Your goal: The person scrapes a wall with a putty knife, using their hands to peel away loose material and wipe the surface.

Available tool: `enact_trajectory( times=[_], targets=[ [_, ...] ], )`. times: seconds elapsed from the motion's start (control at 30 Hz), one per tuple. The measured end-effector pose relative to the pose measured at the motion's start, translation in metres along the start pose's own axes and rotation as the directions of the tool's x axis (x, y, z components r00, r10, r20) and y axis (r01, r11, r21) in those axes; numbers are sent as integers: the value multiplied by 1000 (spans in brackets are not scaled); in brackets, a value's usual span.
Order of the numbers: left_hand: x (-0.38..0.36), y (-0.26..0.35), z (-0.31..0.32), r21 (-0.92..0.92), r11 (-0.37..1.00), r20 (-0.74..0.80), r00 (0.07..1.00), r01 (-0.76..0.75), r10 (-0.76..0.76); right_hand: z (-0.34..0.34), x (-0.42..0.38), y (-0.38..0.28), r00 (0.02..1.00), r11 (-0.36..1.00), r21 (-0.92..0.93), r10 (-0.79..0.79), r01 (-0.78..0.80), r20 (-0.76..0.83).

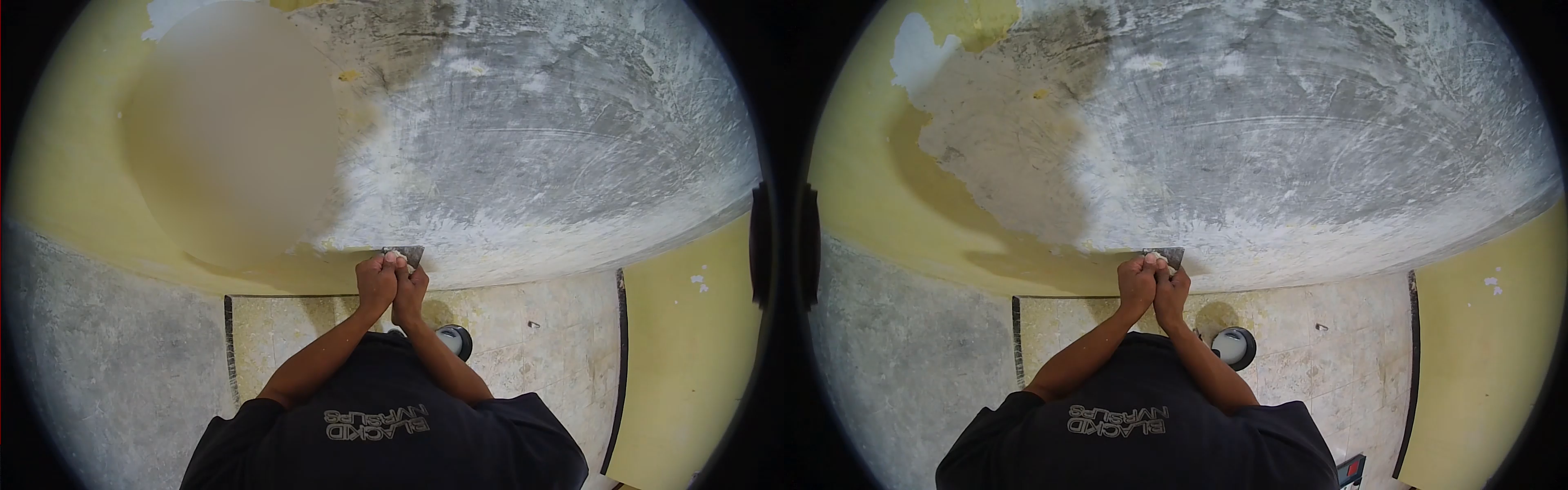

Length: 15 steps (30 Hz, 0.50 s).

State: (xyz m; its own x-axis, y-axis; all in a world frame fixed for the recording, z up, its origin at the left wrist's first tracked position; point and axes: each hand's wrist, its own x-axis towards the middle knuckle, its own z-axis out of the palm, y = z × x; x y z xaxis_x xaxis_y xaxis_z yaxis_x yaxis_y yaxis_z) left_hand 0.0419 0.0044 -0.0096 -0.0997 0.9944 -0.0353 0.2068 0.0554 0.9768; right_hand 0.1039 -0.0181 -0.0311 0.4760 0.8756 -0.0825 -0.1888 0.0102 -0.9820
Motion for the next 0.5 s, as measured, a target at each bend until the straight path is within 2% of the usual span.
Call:
enact_trajectory(
  times=[0.03,0.07,0.13,0.17,0.23,0.27,0.33,0.43,0.47,0.5],
  targets=[
    [1,1,0,77,997,-4,1000,-19,19,2,1,0,999,998,44,35,-35,-13],
    [2,-2,1,78,997,0,1000,-18,18,1,0,1,999,998,45,37,-36,-17],
    [3,-8,3,102,985,-67,987,-141,148,5,-4,-11,988,964,217,146,-154,50],
    [4,-11,4,103,985,-67,987,-140,147,4,-3,-10,988,964,216,147,-155,51],
    [2,-2,4,135,977,-99,979,-164,178,-1,-1,-10,991,993,49,100,-104,84],
    [5,3,5,129,977,-108,977,-171,185,1,4,-11,992,994,47,89,-94,92],
    [2,16,3,69,985,-86,983,-156,162,3,3,-15,996,983,172,63,-72,55],
    [2,9,5,102,974,-72,975,-204,212,-2,3,-18,997,997,62,46,-50,60],
    [2,10,7,-16,985,-78,982,-171,169,0,5,-17,996,991,105,74,-79,47],
    [3,10,5,-7,986,-80,983,-167,166,2,4,-17,995,990,109,82,-87,50]
  ],
)
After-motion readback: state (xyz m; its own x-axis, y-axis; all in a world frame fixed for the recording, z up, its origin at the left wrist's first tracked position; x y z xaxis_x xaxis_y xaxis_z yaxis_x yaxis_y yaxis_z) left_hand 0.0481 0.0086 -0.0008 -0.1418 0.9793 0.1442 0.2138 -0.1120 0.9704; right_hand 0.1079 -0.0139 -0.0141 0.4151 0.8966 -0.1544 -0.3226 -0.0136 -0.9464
